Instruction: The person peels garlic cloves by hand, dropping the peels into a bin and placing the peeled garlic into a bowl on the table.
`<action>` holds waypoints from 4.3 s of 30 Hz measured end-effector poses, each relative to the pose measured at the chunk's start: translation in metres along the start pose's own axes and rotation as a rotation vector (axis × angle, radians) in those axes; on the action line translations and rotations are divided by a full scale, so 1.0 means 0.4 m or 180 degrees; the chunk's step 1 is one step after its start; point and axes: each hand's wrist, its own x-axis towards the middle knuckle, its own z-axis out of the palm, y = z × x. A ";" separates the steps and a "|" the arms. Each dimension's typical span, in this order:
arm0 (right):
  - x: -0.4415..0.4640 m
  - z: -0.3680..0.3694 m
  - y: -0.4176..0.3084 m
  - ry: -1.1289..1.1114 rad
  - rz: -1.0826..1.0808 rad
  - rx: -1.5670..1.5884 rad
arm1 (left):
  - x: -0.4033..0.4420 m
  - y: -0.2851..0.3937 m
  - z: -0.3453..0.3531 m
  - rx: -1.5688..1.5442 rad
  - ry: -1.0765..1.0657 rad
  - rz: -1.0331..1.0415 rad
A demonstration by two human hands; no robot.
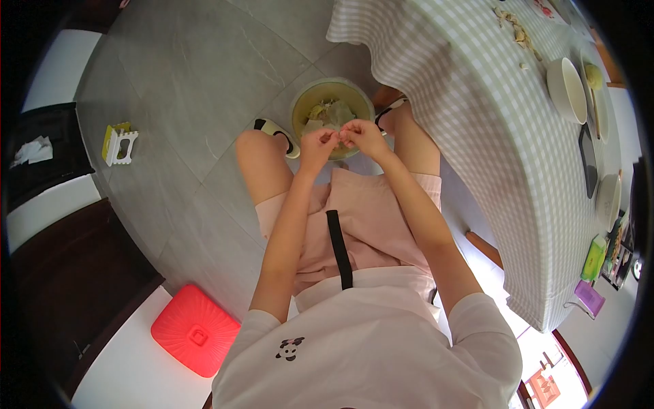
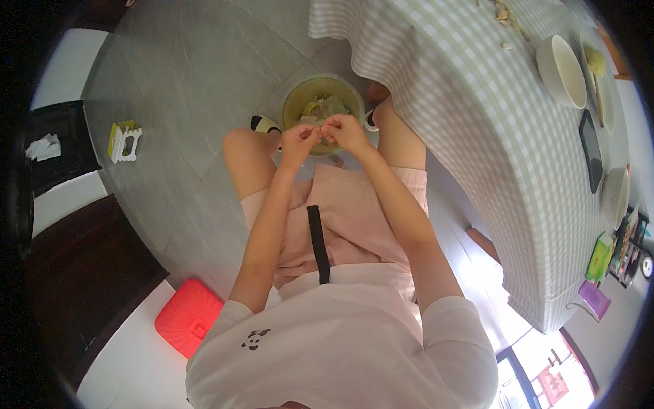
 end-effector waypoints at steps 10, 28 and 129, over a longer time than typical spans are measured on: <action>0.003 0.000 -0.002 -0.0158 0.0039 0.0252 | 0.004 0.004 -0.003 -0.0365 -0.0001 -0.0079; -0.009 0.042 -0.011 0.0663 -0.0631 -0.0755 | 0.002 0.010 -0.001 -0.1301 0.0051 -0.0534; 0.013 0.017 -0.024 -0.0053 0.0968 0.1417 | 0.006 0.013 -0.011 -0.1328 0.0024 -0.0593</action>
